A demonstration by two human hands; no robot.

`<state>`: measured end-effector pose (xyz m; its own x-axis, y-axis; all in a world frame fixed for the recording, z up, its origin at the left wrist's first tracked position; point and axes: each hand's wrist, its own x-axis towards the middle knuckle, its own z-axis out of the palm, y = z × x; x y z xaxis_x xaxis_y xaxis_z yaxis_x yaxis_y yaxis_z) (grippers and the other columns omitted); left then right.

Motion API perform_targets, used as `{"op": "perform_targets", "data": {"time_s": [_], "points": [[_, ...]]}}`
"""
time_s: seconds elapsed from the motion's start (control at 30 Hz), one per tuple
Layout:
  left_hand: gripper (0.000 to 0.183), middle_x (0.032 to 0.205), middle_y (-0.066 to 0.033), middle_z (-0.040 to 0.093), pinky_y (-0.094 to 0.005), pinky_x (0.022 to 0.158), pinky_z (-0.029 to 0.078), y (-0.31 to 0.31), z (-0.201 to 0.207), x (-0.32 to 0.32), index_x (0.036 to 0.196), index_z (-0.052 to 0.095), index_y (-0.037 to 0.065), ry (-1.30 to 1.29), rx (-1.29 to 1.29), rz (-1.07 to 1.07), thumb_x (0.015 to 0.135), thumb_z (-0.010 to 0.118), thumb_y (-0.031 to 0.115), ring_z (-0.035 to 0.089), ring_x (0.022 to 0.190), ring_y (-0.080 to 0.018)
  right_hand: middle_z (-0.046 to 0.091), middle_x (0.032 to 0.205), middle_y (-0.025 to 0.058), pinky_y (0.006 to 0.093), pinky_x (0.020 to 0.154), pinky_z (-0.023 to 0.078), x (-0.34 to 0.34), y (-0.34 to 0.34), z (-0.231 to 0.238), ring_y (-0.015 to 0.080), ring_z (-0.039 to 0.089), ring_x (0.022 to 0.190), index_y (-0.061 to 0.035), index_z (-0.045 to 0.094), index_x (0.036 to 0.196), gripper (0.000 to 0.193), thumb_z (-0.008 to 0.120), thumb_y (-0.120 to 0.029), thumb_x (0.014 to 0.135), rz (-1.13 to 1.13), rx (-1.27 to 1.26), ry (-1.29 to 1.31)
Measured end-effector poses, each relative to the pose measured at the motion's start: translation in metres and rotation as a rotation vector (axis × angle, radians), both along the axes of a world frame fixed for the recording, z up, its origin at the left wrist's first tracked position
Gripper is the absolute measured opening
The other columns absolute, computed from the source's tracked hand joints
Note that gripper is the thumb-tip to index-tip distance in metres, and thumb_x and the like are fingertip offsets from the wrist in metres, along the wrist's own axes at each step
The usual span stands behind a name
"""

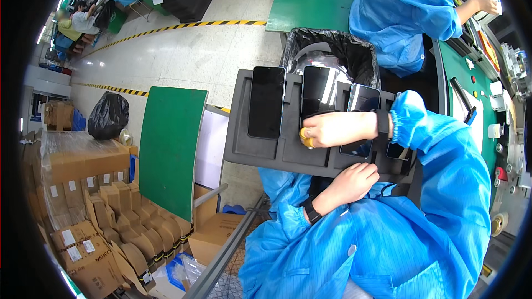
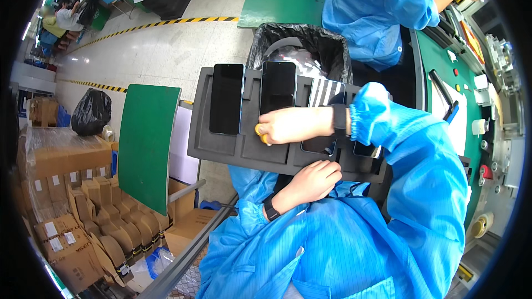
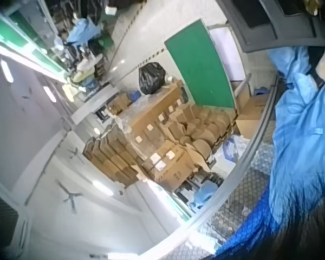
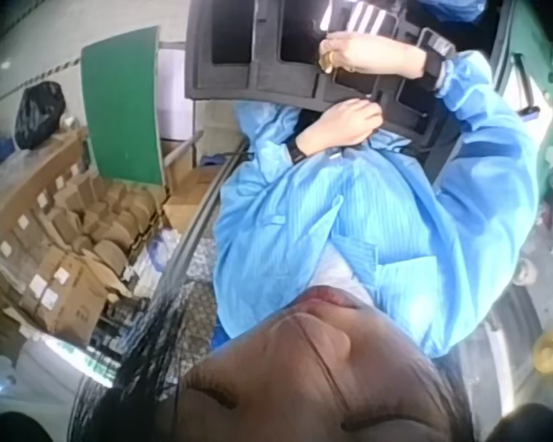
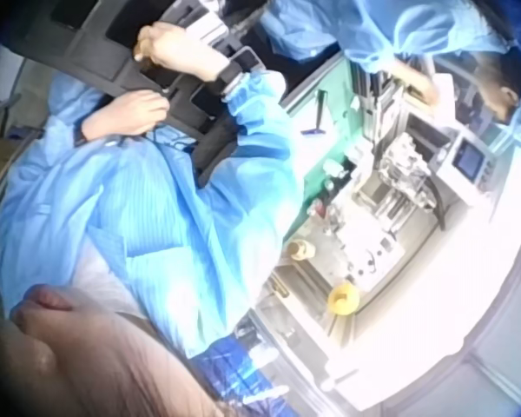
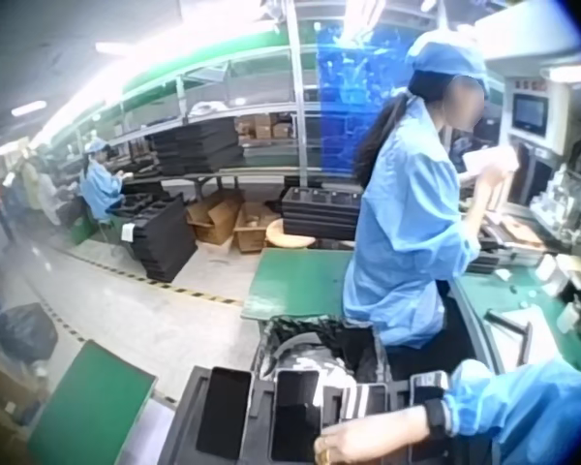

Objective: The recorder cleans a set of black screens or displays using a small yellow cloth and white wipes.

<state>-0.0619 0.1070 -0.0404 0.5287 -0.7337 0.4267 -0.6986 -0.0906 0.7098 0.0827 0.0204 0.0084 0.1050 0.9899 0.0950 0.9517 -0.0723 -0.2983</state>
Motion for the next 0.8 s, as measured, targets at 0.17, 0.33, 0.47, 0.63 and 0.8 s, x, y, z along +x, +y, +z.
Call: {"op": "perform_targets", "data": {"time_s": [0.17, 0.33, 0.47, 0.63, 0.8], "points": [[0.012, 0.093, -0.009, 0.055, -0.0363, 0.076, 0.049, 0.001, 0.0, 0.001, 0.084, 0.055, 0.004, -0.015, 0.004, 0.004, 0.075, 0.062, 0.007, 0.058, 0.082, -0.0259, 0.06, 0.097, 0.0137, 0.0357, 0.087, 0.049, -0.009, -0.049, 0.008, 0.0289, 0.057, 0.093, 0.0013, 0.067, 0.086, 0.015, 0.064, -0.006, 0.073, -0.075, -0.031, 0.138], [0.013, 0.093, -0.0087, 0.056, -0.0359, 0.076, 0.049, 0.002, -0.002, 0.001, 0.085, 0.056, 0.004, -0.024, 0.009, 0.0, 0.075, 0.062, 0.007, 0.058, 0.082, -0.0253, 0.063, 0.095, 0.0178, 0.0406, 0.082, 0.052, 0.005, -0.071, 0.013, 0.035, 0.062, 0.093, 0.0047, 0.067, 0.09, 0.017, 0.063, -0.006, 0.077, -0.341, 0.073, 0.23], [0.012, 0.093, -0.0081, 0.056, -0.0356, 0.076, 0.049, 0.0, 0.0, 0.001, 0.086, 0.056, 0.004, 0.0, 0.014, -0.024, 0.076, 0.062, 0.006, 0.058, 0.082, -0.0247, 0.064, 0.089, 0.0145, 0.0399, 0.076, 0.051, 0.045, -0.071, 0.031, 0.0324, 0.063, 0.088, -0.0012, 0.068, 0.096, 0.016, 0.067, -0.011, 0.084, -0.778, 0.219, 0.108], [0.012, 0.094, -0.0079, 0.056, -0.0349, 0.076, 0.049, 0.001, 0.003, 0.003, 0.086, 0.056, 0.004, -0.001, 0.019, -0.047, 0.076, 0.062, 0.006, 0.057, 0.083, -0.0244, 0.062, 0.089, 0.0139, 0.0379, 0.074, 0.05, 0.07, -0.074, 0.0, 0.0321, 0.061, 0.083, -0.0007, 0.067, 0.097, 0.017, 0.069, -0.004, 0.081, -0.831, 0.41, 0.081], [0.011, 0.091, -0.0095, 0.053, -0.0356, 0.077, 0.048, 0.003, 0.004, 0.004, 0.085, 0.054, 0.003, -0.005, 0.006, -0.057, 0.075, 0.059, 0.005, 0.056, 0.083, -0.0256, 0.061, 0.093, 0.0166, 0.0397, 0.077, 0.05, 0.034, -0.057, 0.004, 0.0338, 0.06, 0.088, 0.0004, 0.064, 0.102, 0.028, 0.066, -0.003, 0.074, -0.942, 0.147, 0.768]]}}
